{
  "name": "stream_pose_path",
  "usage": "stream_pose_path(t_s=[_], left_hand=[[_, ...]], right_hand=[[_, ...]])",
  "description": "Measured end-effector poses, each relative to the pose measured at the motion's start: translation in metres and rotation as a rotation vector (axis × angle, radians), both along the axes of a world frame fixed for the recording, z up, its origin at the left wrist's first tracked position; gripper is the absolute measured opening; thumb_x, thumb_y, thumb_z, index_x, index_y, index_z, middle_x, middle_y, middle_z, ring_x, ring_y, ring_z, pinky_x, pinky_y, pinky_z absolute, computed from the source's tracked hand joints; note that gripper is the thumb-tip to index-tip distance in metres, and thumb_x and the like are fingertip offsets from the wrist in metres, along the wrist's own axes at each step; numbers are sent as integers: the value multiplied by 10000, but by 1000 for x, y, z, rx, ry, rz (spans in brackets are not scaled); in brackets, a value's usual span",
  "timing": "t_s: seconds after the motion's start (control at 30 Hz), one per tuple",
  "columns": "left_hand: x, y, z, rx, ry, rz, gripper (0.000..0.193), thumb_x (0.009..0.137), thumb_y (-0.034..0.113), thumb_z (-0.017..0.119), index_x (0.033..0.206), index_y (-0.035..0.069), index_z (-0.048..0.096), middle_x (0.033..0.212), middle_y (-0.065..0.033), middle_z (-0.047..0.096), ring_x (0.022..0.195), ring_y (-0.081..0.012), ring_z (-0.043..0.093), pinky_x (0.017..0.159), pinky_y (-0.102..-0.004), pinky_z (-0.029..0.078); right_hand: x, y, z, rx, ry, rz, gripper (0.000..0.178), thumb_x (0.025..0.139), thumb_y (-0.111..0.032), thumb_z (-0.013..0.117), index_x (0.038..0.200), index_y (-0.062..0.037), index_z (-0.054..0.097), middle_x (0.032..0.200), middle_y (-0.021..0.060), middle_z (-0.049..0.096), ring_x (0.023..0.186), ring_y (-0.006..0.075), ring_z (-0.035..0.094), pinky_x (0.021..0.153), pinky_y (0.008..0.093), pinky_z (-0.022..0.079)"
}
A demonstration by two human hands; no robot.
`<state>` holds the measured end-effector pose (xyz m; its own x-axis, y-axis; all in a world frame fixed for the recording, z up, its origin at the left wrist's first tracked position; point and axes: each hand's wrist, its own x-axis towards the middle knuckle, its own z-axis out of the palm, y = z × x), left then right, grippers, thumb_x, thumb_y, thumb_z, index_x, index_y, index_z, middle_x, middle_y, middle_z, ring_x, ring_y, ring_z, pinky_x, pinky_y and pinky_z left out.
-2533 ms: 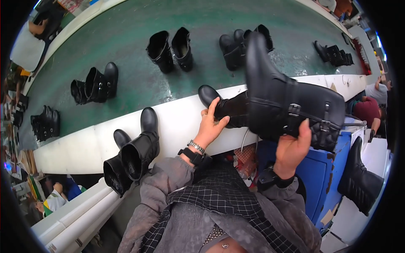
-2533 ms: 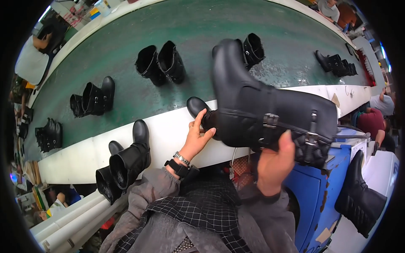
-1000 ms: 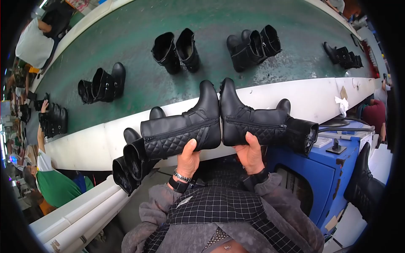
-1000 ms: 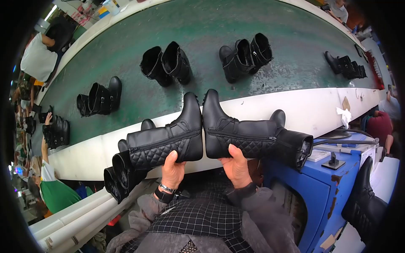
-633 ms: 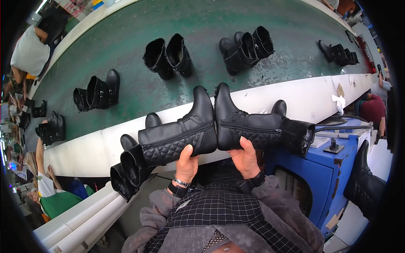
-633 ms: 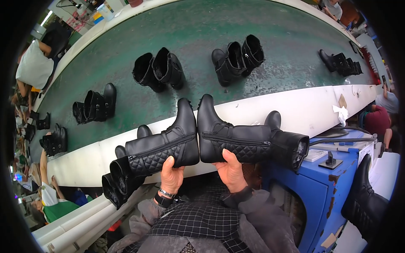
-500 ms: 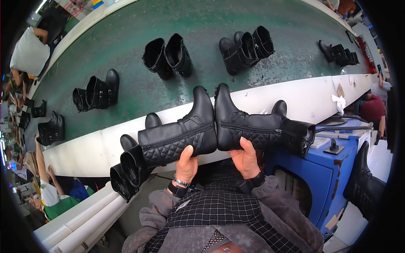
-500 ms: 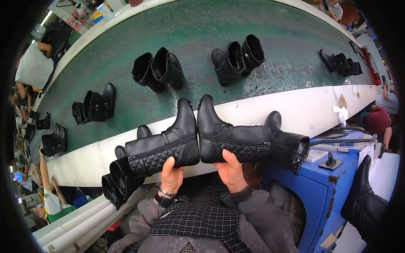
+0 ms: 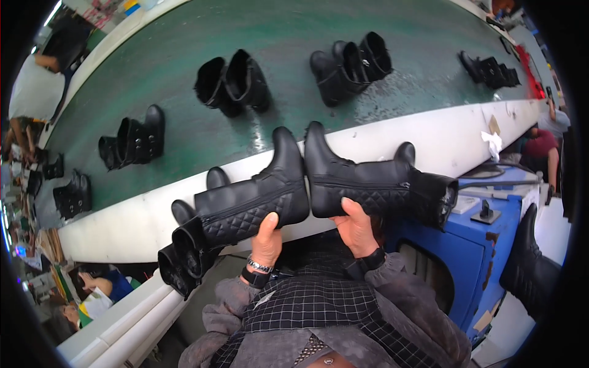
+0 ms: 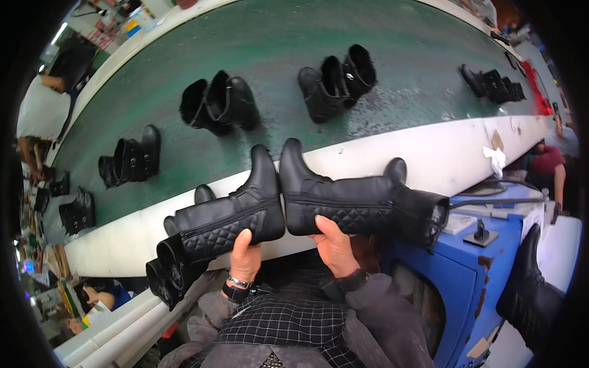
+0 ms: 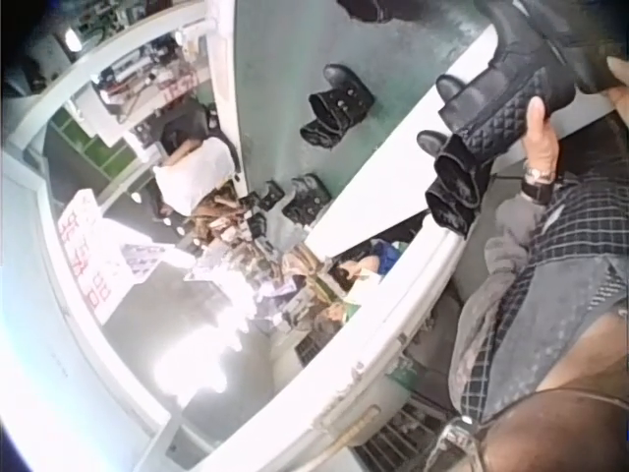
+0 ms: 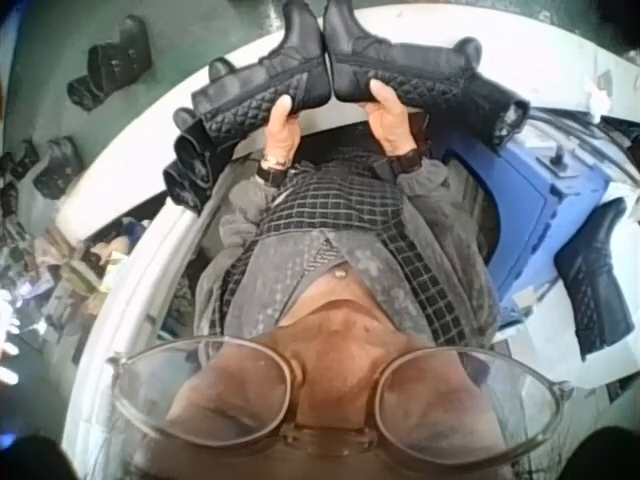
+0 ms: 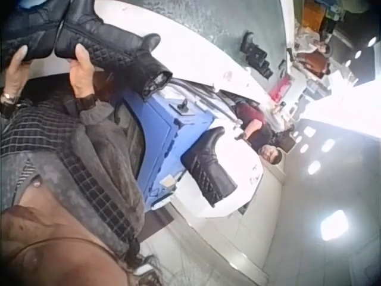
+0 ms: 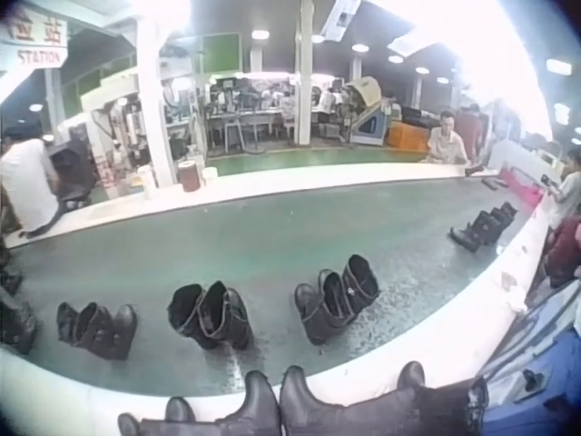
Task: Inspecting and quality checking finished black boots on a conveyor belt and at a specialized machine.
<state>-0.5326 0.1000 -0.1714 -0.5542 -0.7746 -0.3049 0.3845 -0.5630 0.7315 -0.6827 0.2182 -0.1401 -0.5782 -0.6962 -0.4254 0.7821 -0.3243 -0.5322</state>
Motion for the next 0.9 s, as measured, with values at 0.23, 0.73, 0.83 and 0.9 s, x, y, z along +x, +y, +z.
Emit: stream_pose_path(t_s=[0.23, 0.73, 0.83, 0.9], left_hand=[[9, -8, 4, -293, -444, 92, 438, 826, 132, 669, 1206, -37, 532, 1212, -93, 551, 1107, -199, 514, 989, -322, 377], [45, -2, -14, -236, -992, -652, 350, 874, 240, 631, 1080, -34, 560, 978, -94, 624, 819, -193, 612, 697, -293, 498], [32, 9, -6, -140, -748, -751, 272, 887, 179, 590, 1066, -10, 509, 889, -85, 595, 727, -130, 604, 549, -248, 527], [5, 16, 5, -227, -557, -686, 464, 890, 165, 585, 1279, 9, 386, 1062, -127, 548, 758, -135, 600, 622, -254, 531]], right_hand=[[-14, 18, 1, 591, 1208, 144, 477, 778, -141, 702, 1207, -9, 540, 1183, 109, 573, 1078, 204, 553, 911, 308, 429], [-62, 103, -11, 982, 932, -370, 353, 835, -106, 654, 1145, 21, 545, 1082, 96, 605, 1014, 166, 569, 886, 278, 445], [-86, 99, -28, 900, 953, -562, 323, 854, -187, 640, 1112, 1, 587, 1093, 81, 606, 972, 176, 589, 828, 287, 474], [-106, 101, -16, 553, 448, -606, 329, 887, -169, 583, 1180, -23, 546, 1109, 85, 601, 915, 207, 627, 701, 330, 533]])
